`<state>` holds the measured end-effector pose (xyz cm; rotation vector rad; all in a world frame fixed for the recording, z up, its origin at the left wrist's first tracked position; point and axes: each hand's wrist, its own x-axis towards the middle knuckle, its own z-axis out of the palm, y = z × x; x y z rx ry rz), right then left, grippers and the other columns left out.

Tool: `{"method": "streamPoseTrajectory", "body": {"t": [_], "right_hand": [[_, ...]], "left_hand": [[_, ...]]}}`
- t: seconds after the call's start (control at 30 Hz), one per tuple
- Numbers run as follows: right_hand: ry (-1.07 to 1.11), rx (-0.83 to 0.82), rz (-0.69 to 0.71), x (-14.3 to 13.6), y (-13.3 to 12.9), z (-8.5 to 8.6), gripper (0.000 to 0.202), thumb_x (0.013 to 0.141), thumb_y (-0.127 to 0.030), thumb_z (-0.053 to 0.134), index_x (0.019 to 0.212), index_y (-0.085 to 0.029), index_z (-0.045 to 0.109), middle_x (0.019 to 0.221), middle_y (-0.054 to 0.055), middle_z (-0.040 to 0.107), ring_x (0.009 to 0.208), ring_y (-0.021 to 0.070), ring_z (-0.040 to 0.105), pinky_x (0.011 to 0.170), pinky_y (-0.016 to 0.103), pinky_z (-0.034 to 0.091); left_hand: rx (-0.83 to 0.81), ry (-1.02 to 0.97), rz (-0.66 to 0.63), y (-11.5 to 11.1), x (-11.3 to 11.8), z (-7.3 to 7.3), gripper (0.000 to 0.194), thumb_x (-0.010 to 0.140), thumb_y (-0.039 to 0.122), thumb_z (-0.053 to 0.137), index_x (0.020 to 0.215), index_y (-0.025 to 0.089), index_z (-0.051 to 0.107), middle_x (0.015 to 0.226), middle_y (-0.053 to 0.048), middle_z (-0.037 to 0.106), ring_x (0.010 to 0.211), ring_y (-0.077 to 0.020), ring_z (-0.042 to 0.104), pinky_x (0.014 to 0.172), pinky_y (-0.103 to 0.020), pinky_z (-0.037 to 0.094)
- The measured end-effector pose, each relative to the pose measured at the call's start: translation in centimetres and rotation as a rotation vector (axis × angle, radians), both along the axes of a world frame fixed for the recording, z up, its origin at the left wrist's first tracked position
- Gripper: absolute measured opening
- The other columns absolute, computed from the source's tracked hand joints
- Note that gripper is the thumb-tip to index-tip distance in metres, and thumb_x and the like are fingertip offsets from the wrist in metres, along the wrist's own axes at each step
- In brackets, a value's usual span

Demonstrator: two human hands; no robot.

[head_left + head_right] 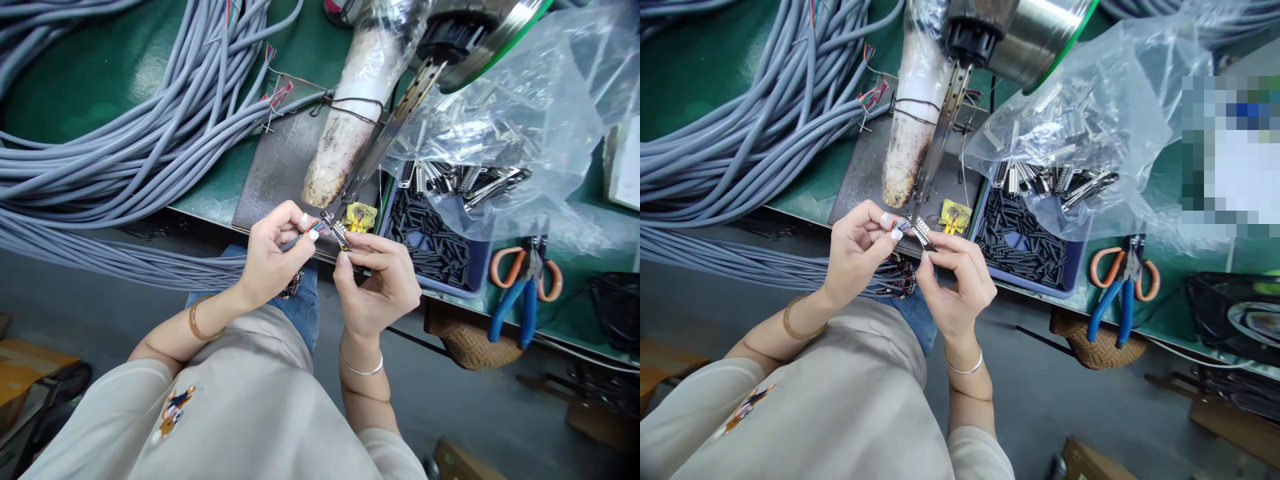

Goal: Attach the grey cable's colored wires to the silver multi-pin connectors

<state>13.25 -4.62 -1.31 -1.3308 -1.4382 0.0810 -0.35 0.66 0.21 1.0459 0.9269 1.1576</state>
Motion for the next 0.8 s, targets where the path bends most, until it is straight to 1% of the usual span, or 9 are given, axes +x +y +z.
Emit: {"method": "streamPoseTrajectory", "body": {"t": [0.2,0.33,0.43,0.57,0.63,0.7,0.8], "right_hand": [[-0.021,-0.020,-0.026,0.0,0.2,0.4,0.012,0.085,-0.013,0.074,0.086,-0.024,0.070,0.096,0.000,0.078,0.088,0.0185,0.076,0.078,0.037,0.066],[-0.060,-0.006,-0.042,-0.2,0.2,0.6,0.016,0.083,-0.010,0.076,0.088,-0.025,0.071,0.099,0.001,0.078,0.090,0.0184,0.076,0.079,0.037,0.067],[-0.102,0.044,-0.038,-0.2,0.0,0.2,0.020,0.081,-0.008,0.077,0.091,-0.024,0.070,0.102,0.001,0.079,0.091,0.0177,0.076,0.077,0.034,0.067],[-0.193,0.102,-0.035,-0.1,-0.4,-0.6,0.021,0.083,-0.009,0.076,0.094,-0.023,0.066,0.103,0.003,0.080,0.089,0.0170,0.077,0.076,0.032,0.066],[-0.205,0.112,-0.045,-0.1,-0.5,-0.8,0.021,0.083,-0.009,0.076,0.095,-0.023,0.066,0.102,0.002,0.080,0.088,0.0167,0.077,0.076,0.031,0.065],[-0.148,0.096,-0.053,-0.1,-0.5,-0.8,0.020,0.084,-0.009,0.076,0.094,-0.023,0.066,0.101,0.002,0.080,0.089,0.0163,0.077,0.077,0.031,0.065],[0.067,-0.009,-0.040,-0.3,-0.6,-0.5,0.016,0.086,-0.009,0.074,0.091,-0.023,0.068,0.098,0.001,0.078,0.089,0.0156,0.076,0.078,0.031,0.064]], "left_hand": [[0.007,0.023,0.024,-0.2,0.0,0.1,0.025,0.079,0.023,0.076,0.074,0.019,0.053,0.071,0.004,0.056,0.058,-0.0051,0.049,0.053,-0.018,0.039],[0.065,0.064,0.062,-0.3,0.1,0.3,0.021,0.081,0.023,0.075,0.076,0.019,0.055,0.071,0.003,0.057,0.058,-0.0063,0.050,0.052,-0.019,0.040],[0.076,0.084,0.057,-0.4,0.0,0.2,0.019,0.080,0.018,0.073,0.075,0.019,0.054,0.071,0.002,0.059,0.058,-0.0065,0.050,0.051,-0.018,0.039],[0.006,0.057,0.000,-0.4,-0.1,-0.1,0.024,0.077,0.017,0.075,0.073,0.019,0.052,0.070,0.003,0.057,0.057,-0.0057,0.049,0.052,-0.018,0.040],[-0.020,0.046,-0.014,-0.4,-0.3,-0.1,0.024,0.076,0.017,0.077,0.075,0.019,0.054,0.069,0.004,0.057,0.056,-0.0053,0.049,0.052,-0.017,0.040],[-0.019,0.020,-0.023,-0.4,-0.5,-0.1,0.021,0.077,0.017,0.078,0.078,0.018,0.057,0.070,0.004,0.059,0.055,-0.0044,0.049,0.051,-0.017,0.039],[0.019,-0.029,-0.057,-0.4,-0.9,0.1,0.019,0.079,0.021,0.080,0.083,0.017,0.061,0.071,0.003,0.063,0.051,-0.0031,0.046,0.050,-0.017,0.040]]}}
